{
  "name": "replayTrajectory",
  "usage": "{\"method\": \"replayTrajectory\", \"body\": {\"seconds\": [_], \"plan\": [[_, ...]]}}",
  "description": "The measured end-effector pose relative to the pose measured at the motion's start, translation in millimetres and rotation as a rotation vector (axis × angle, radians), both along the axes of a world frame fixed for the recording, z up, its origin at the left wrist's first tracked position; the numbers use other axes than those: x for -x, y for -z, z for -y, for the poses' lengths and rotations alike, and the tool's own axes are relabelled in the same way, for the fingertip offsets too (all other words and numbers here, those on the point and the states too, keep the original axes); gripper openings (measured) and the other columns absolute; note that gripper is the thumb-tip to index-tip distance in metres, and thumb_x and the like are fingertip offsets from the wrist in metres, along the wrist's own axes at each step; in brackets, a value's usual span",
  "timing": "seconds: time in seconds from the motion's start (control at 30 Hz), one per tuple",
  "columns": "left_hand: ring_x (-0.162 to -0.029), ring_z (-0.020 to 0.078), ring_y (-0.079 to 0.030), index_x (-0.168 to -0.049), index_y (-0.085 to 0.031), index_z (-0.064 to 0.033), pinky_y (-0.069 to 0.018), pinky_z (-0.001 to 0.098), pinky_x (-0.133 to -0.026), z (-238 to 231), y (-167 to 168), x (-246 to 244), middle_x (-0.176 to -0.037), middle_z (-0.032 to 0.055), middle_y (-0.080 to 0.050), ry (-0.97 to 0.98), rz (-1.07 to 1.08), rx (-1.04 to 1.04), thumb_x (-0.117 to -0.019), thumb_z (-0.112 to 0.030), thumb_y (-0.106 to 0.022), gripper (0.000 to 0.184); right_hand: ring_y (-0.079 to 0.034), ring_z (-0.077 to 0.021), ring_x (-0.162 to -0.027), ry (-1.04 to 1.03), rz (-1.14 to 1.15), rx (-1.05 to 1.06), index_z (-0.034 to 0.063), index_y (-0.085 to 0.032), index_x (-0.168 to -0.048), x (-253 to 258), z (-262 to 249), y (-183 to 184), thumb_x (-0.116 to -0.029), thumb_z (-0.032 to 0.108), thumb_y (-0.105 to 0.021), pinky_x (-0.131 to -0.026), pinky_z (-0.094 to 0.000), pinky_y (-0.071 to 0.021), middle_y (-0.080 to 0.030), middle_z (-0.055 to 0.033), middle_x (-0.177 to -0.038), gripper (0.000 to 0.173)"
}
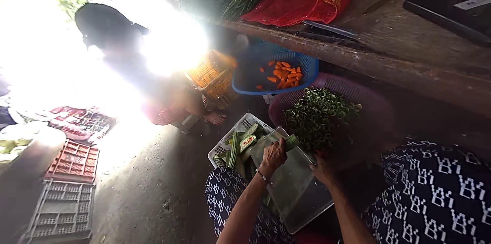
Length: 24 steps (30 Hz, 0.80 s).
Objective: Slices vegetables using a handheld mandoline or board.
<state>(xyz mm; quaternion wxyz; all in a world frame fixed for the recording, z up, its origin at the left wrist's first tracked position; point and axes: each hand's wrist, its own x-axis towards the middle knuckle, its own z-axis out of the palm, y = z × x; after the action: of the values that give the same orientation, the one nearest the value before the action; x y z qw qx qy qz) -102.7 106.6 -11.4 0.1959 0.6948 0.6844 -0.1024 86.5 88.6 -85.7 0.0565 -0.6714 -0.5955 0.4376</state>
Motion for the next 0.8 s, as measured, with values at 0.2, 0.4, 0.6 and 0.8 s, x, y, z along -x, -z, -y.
{"method": "replayTrajectory", "body": {"seconds": [0.2,0.4,0.6,0.8], "plan": [[-0.118,0.0421,-0.062,-0.147,-0.045,-0.0073,-0.0524,0.0573,-0.091,-0.7,1.7,-2.6,-0.126,0.0234,-0.064,0.009,-0.034,-0.015,-0.0984,-0.020,-0.056,0.052,-0.068,-0.0407,-0.113,0.131,-0.097,-0.022,0.0041,-0.052,-0.147,-6.2,0.3,10.8,-0.1053,0.016,-0.055,-0.102,-0.0576,-0.0493,-0.066,-0.0257,-0.129,0.044],[-0.125,0.0429,-0.058,-0.150,-0.044,-0.0102,-0.0505,0.0597,-0.094,-0.3,31.4,-7.4,-0.137,0.0241,-0.057,0.033,-0.035,0.103,-0.0974,-0.032,-0.066,0.061,-0.051,-0.0419,-0.136,0.152,0.074,-0.062,0.0001,-0.059,-0.140,-8.4,2.4,-18.6,-0.1008,0.024,-0.065,-0.112,-0.0516,-0.0428,-0.049,-0.0301,-0.148,0.046],[-0.127,0.0409,-0.057,-0.145,-0.051,-0.0080,-0.0512,0.0569,-0.096,5.6,33.7,-2.4,-0.135,0.0205,-0.060,0.051,0.043,0.028,-0.0962,-0.028,-0.068,0.056,-0.052,-0.0429,-0.135,0.340,0.040,-0.085,-0.0053,-0.040,-0.151,-9.8,-1.8,-29.9,-0.1054,0.022,-0.056,-0.112,-0.0538,-0.0420,-0.050,-0.0301,-0.147,0.056],[-0.119,0.0398,-0.063,-0.142,-0.056,-0.0102,-0.0521,0.0573,-0.092,11.5,25.3,1.4,-0.125,0.0193,-0.067,0.002,0.085,-0.092,-0.0965,-0.012,-0.056,0.046,-0.055,-0.0408,-0.132,0.272,0.015,-0.134,-0.0026,-0.045,-0.149,3.4,-0.3,-47.6,-0.1080,0.019,-0.049,-0.110,-0.0504,-0.0454,-0.050,-0.0296,-0.146,0.046]]}}
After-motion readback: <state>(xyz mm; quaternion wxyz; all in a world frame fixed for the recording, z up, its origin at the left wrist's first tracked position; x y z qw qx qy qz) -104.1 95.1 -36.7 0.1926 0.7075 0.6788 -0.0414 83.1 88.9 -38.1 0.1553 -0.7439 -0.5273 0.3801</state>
